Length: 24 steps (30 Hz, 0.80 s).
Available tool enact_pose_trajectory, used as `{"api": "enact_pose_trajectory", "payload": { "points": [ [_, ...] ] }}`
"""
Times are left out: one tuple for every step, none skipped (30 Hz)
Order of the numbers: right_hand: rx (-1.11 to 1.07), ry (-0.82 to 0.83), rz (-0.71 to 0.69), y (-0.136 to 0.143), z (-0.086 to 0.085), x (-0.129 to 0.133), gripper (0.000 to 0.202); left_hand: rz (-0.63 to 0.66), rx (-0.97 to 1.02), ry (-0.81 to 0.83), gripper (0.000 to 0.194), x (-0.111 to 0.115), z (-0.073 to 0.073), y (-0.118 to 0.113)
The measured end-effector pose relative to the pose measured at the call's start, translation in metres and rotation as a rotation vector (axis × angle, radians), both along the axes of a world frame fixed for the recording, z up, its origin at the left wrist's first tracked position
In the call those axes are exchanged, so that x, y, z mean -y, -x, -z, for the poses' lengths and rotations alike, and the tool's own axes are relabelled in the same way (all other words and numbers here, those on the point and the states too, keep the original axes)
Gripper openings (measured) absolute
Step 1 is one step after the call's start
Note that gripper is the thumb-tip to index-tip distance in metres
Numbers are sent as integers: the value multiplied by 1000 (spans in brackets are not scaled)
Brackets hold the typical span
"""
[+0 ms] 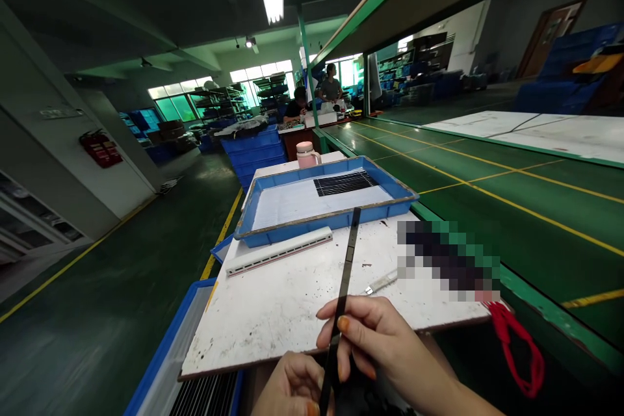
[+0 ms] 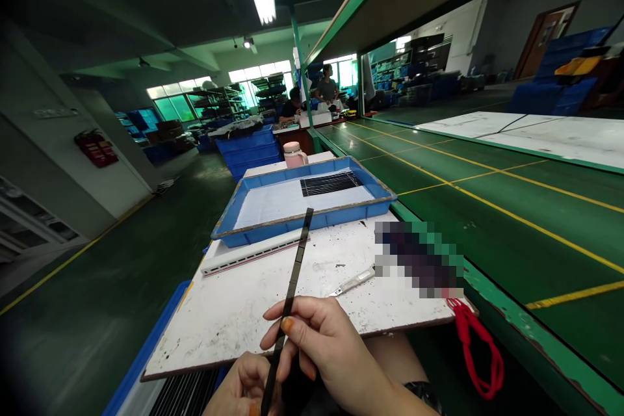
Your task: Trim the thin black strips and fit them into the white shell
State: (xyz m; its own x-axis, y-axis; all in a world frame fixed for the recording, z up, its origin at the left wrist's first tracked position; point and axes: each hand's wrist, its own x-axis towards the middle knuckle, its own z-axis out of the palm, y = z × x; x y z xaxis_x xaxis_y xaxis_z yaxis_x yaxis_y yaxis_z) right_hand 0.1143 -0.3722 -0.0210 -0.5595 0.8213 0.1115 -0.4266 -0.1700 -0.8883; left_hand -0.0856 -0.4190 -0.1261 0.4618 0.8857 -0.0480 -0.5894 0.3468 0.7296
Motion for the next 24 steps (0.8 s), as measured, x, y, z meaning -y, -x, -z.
{"api": "enact_pose_trajectory", "payload": {
  "points": [
    [0,2,-1,0,1,0,29,-1,-1,12,22,0,-1,0],
    [0,4,-2,1,1,-1,29,2,2,21,22,1,-3,0],
    [-1,7,-4,1,1,-1,29,8,7,27,22,1,-4,0],
    [-2,9,-7,2,2,-1,29,14,11,29,22,2,-6,1],
    [-4,13,-7,2,2,-1,29,17,18,28,22,2,-6,1],
    [-7,17,-7,3,2,-2,29,19,24,24,23,3,-7,1],
    [-9,21,-5,3,2,-2,29,18,28,20,25,3,-7,1],
    [-11,26,-3,4,2,-3,29,22,30,12,27,3,-8,1],
    [-13,31,1,4,2,-4,29,31,33,4,31,2,-8,1],
    [-15,36,2,5,2,-4,29,44,37,-6,36,2,-8,0],
    [-17,40,3,5,3,-5,28,55,41,-18,41,0,-8,-1],
    [-19,45,2,5,3,-6,28,66,46,-32,44,-1,-9,-3],
    [-19,50,1,5,4,-6,28,78,55,-46,47,-2,-10,-6],
    [-19,55,-1,5,5,-6,28,88,64,-60,48,-4,-12,-8],
    [-18,59,-6,5,6,-7,28,94,68,-67,48,-6,-14,-11],
    [-16,61,-11,5,7,-7,28,97,68,-68,47,-7,-16,-14],
    [-13,63,-16,5,8,-7,28,98,69,-65,46,-9,-19,-18],
    [-8,64,-19,5,9,-7,29,99,72,-61,46,-10,-21,-20],
    [-1,63,-21,4,10,-7,29,97,77,-58,45,-12,-23,-23],
    [7,61,-22,4,10,-7,29,95,82,-56,45,-13,-24,-25],
    [16,60,-22,4,11,-7,30,97,88,-54,45,-14,-24,-26],
    [24,59,-21,3,11,-7,30,101,94,-52,46,-14,-24,-27],
    [30,59,-19,3,11,-7,31,104,98,-49,46,-14,-23,-28],
    [34,59,-18,3,11,-7,31,103,98,-43,45,-14,-23,-28]
  ]
}}
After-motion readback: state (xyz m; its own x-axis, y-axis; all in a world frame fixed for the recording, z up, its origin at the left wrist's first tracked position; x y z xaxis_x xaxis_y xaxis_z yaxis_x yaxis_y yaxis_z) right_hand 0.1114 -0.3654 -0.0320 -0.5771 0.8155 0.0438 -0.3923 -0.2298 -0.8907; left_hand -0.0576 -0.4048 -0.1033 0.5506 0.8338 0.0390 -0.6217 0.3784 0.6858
